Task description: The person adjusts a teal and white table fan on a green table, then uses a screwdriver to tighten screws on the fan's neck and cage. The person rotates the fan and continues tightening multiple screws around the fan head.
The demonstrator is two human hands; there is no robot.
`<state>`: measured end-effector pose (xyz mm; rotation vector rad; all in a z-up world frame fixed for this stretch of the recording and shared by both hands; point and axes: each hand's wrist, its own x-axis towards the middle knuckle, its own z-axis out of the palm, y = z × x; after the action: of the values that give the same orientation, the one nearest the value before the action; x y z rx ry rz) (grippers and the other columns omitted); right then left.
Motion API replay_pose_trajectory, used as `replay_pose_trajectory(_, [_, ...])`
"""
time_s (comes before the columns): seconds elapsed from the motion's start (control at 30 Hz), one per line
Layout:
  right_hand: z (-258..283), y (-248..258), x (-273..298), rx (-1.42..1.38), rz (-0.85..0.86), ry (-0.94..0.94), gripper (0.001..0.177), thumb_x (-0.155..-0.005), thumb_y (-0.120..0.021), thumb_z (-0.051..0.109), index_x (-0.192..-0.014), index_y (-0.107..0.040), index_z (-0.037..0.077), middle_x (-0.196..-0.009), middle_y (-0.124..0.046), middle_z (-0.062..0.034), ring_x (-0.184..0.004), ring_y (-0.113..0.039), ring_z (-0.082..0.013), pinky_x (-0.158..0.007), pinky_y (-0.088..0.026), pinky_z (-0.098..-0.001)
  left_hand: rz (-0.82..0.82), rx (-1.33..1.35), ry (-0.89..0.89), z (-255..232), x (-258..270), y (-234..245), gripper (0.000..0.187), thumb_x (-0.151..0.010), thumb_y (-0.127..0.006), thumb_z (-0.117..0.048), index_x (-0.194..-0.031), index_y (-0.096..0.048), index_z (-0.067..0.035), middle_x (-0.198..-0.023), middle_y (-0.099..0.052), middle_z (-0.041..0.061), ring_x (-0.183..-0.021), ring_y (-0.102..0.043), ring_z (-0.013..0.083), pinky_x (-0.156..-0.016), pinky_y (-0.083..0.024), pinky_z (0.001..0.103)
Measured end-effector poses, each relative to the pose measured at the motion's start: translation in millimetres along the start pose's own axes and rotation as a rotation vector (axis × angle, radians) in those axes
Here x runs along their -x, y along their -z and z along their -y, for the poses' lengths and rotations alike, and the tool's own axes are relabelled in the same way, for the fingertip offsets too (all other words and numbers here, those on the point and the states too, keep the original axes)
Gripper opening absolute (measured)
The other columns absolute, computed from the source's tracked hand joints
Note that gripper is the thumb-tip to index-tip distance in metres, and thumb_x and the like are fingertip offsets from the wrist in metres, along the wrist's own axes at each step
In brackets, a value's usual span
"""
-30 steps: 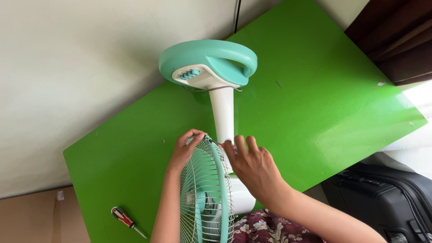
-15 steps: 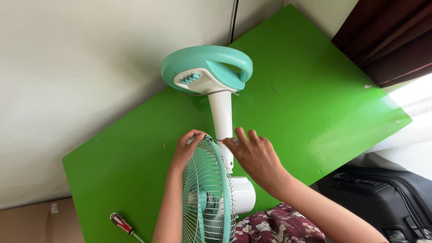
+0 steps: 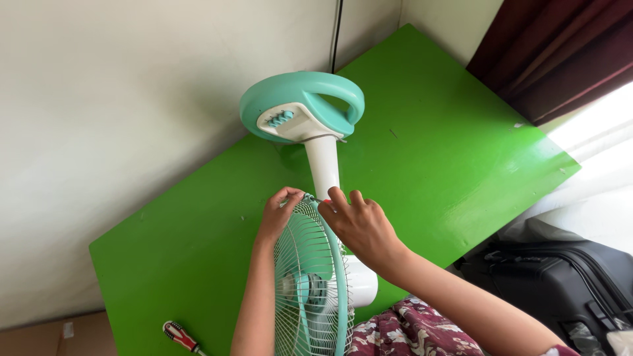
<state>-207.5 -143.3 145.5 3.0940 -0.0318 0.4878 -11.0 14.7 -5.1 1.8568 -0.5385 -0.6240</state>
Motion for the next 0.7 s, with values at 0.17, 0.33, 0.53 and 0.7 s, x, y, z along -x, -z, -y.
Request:
replay_pose_trajectory(0.17, [7.1,-6.6,4.1,0.057,0.032,-0.100,0.020,-0.079,-0.069,0.009,-0.097,-0.066,-0.001,-0.088,-0.058,-0.0078,-0.083,-0.059,-0.0191,-0.065,-0.054,-0.0302,-0.010,0.007,-0.030,0.5,-1.0,-0.5,0.023,-0.096,-0.066,-0.027,-0.100,-0.074,-0.006,-0.091,-0.072,0.002,-0.090,-0.064,0.0099,-0.086,-0.050,0.027])
replay_pose_trajectory(0.33, [11.7,-17.7,2.3,0.070,0.168,-0.103,0.010,-0.087,-0.068,0.012,-0.089,-0.065,0.003,-0.085,-0.059,-0.0057,-0.087,-0.059,-0.0198,-0.068,-0.052,-0.0316,-0.029,-0.020,0.015,1.8,-1.1,-1.5,0.022,-0.094,-0.066,-0.027,-0.100,-0.075,-0.007,-0.090,-0.074,0.001,-0.089,-0.066,0.0101,-0.085,-0.050,0.026])
replay_pose_trajectory(0.53, [16.2,-8.3,-2.8,0.047,0.117,-0.118,0.021,-0.084,-0.070,0.010,-0.103,-0.065,0.005,-0.095,-0.058,-0.0080,-0.073,-0.058,-0.0190,-0.049,-0.049,-0.0319,-0.032,-0.045,-0.003,12.1,-9.0,-2.1,0.022,-0.093,-0.067,-0.028,-0.100,-0.074,-0.008,-0.090,-0.073,0.001,-0.088,-0.066,0.0110,-0.083,-0.050,0.027])
replay_pose_trajectory(0.7, [12.5,-20.8,1.4,0.089,0.042,-0.220,0.030,-0.076,-0.070,0.020,-0.101,-0.069,0.003,-0.092,-0.064,-0.0102,-0.081,-0.060,-0.0219,-0.053,-0.050,-0.0327,-0.031,-0.077,0.022,13.7,-7.9,-1.6,0.022,-0.092,-0.067,-0.030,-0.100,-0.075,-0.011,-0.091,-0.074,0.000,-0.092,-0.067,0.0105,-0.085,-0.049,0.027])
